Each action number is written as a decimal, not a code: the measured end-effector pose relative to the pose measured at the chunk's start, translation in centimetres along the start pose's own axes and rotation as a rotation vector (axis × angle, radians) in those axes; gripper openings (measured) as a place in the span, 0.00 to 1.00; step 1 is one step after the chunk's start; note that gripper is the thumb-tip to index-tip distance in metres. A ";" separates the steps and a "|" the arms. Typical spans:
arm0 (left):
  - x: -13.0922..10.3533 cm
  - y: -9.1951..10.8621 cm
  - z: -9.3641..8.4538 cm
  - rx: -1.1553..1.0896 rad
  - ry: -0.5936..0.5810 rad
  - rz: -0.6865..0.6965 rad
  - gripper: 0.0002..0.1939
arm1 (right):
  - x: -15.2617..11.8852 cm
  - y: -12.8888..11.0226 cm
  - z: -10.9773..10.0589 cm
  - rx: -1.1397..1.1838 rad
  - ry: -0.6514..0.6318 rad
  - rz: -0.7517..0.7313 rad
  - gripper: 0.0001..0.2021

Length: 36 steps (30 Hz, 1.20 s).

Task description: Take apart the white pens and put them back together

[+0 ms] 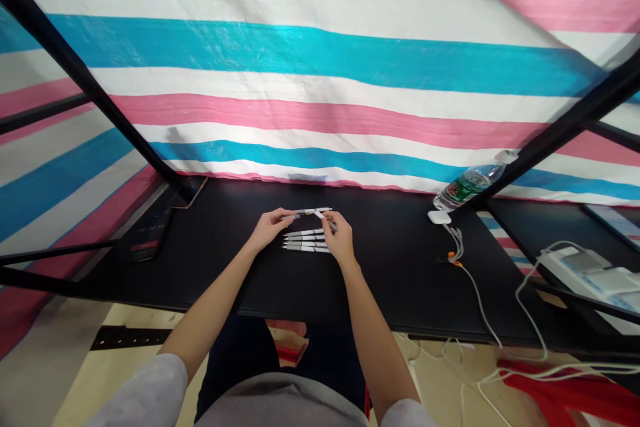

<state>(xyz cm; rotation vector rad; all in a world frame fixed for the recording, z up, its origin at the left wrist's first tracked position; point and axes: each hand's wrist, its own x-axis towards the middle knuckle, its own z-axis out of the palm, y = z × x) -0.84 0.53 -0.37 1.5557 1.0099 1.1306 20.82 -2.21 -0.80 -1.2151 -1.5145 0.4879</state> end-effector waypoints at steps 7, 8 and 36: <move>0.0 0.1 -0.2 0.043 0.026 0.061 0.16 | 0.1 -0.6 -0.3 -0.045 0.003 -0.054 0.11; 0.0 0.1 -0.2 0.045 0.027 0.065 0.16 | 0.1 -0.5 -0.3 -0.054 0.000 -0.062 0.11; -0.1 0.2 0.3 0.029 0.005 -0.082 0.16 | 0.3 -0.6 0.0 0.464 -0.180 0.274 0.12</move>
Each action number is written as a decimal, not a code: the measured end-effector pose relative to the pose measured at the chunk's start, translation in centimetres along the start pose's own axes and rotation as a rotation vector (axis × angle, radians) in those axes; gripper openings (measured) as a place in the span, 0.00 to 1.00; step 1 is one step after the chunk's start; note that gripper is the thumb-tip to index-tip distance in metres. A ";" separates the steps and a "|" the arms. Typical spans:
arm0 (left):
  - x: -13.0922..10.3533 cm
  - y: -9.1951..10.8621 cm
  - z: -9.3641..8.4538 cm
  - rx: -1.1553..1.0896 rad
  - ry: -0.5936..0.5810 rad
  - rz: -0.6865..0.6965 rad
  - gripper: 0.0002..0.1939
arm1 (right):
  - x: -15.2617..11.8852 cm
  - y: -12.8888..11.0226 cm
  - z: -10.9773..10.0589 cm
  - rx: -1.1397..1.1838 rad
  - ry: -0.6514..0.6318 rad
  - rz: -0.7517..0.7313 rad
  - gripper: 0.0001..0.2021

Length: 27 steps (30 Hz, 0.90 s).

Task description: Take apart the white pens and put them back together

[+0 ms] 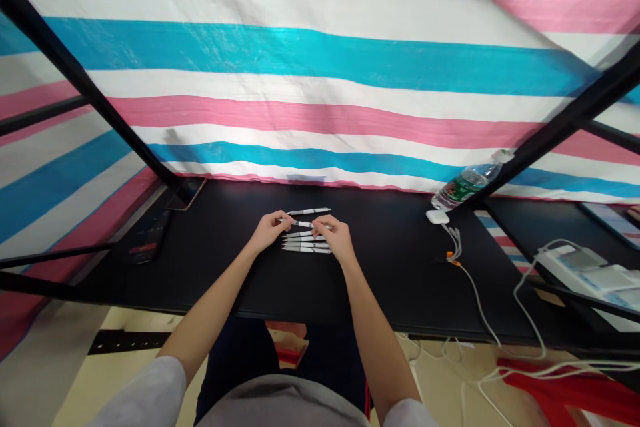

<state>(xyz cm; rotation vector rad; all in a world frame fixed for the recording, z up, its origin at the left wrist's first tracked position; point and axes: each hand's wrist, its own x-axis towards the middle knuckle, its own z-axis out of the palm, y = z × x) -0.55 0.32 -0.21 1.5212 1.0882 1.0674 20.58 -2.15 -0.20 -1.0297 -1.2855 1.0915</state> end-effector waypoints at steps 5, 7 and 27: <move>0.0 0.2 -0.1 -0.019 0.012 -0.004 0.16 | 0.0 0.0 0.1 0.088 -0.009 0.087 0.14; -0.1 0.3 0.0 -0.056 -0.009 -0.007 0.16 | 0.0 0.1 0.1 0.094 0.000 0.114 0.16; 0.0 0.0 -0.1 -0.143 0.033 0.014 0.14 | 0.5 1.2 -0.3 0.100 0.116 0.146 0.16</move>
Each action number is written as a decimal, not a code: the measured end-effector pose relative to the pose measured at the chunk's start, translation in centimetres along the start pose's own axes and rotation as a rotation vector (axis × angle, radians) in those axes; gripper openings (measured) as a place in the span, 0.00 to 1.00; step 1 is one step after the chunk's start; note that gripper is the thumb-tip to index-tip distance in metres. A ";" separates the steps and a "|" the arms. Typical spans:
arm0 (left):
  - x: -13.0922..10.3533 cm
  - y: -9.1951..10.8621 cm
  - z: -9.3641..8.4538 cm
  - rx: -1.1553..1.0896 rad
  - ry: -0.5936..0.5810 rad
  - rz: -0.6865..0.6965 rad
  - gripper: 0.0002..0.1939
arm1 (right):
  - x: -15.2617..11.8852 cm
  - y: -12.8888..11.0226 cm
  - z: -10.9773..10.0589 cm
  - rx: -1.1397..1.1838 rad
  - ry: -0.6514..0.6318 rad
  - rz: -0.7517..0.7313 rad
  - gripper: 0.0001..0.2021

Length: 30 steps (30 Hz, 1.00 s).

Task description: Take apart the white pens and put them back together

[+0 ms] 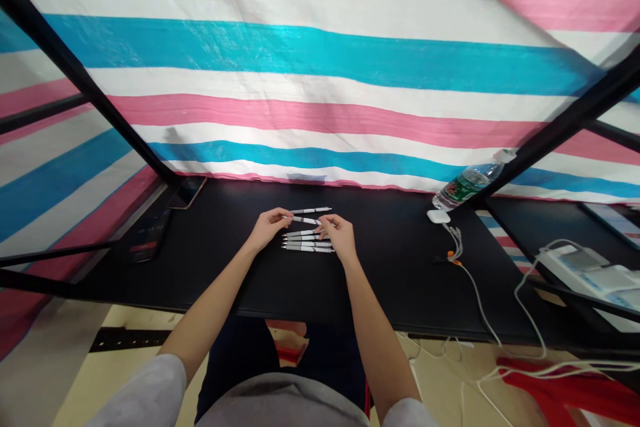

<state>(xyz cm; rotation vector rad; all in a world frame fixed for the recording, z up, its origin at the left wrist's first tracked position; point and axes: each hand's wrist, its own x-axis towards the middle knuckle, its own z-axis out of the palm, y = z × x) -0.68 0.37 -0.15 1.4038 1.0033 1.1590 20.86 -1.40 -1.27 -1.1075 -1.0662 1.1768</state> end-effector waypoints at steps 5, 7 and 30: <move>0.1 -0.2 0.0 0.000 -0.002 -0.001 0.15 | 0.1 0.0 0.0 0.059 0.026 0.008 0.19; 0.2 -0.3 0.0 -0.013 0.022 -0.005 0.15 | 0.0 -0.2 0.2 0.103 0.019 -0.024 0.20; 0.2 -0.2 -0.1 -0.018 0.047 -0.006 0.17 | 0.1 -0.3 -0.2 0.017 0.076 -0.013 0.20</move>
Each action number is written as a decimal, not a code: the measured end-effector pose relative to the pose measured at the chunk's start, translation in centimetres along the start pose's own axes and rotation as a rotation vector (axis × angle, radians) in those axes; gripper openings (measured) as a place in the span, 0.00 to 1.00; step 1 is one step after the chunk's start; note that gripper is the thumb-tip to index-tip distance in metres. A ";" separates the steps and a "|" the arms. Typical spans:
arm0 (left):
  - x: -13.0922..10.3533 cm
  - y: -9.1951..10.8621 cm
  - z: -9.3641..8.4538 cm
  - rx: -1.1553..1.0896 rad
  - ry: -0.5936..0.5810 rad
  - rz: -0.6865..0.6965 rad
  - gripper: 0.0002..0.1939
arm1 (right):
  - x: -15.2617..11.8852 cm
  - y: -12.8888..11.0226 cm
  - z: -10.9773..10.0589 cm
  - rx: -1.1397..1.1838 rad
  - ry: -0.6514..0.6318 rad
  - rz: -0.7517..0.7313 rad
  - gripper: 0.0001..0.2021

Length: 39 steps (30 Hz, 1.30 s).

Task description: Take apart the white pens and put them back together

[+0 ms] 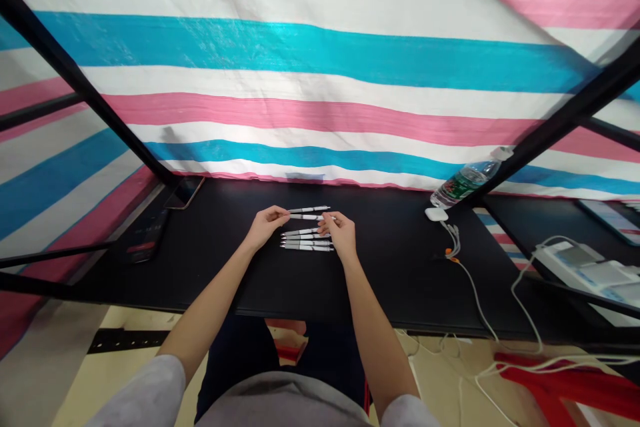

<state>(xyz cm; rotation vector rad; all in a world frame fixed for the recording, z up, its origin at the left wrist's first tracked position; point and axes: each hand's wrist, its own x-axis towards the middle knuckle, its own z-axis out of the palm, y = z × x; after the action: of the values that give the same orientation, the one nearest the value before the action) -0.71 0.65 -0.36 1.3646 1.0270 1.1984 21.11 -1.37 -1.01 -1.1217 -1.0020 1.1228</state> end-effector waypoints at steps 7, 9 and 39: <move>0.0 0.0 0.1 0.054 -0.002 -0.039 0.18 | -0.2 -0.3 0.1 0.025 0.000 -0.014 0.20; 0.0 0.0 0.0 0.048 -0.010 -0.027 0.17 | -0.2 -0.4 0.2 0.033 0.005 -0.014 0.20; -0.4 0.8 0.3 0.036 -0.055 0.004 0.20 | -0.1 -0.2 0.1 0.031 0.025 -0.005 0.20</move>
<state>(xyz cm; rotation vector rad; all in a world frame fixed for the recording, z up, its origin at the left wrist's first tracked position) -0.51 0.10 0.42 1.4209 1.0123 1.1441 21.04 -1.49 -0.78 -1.1053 -0.9642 1.1139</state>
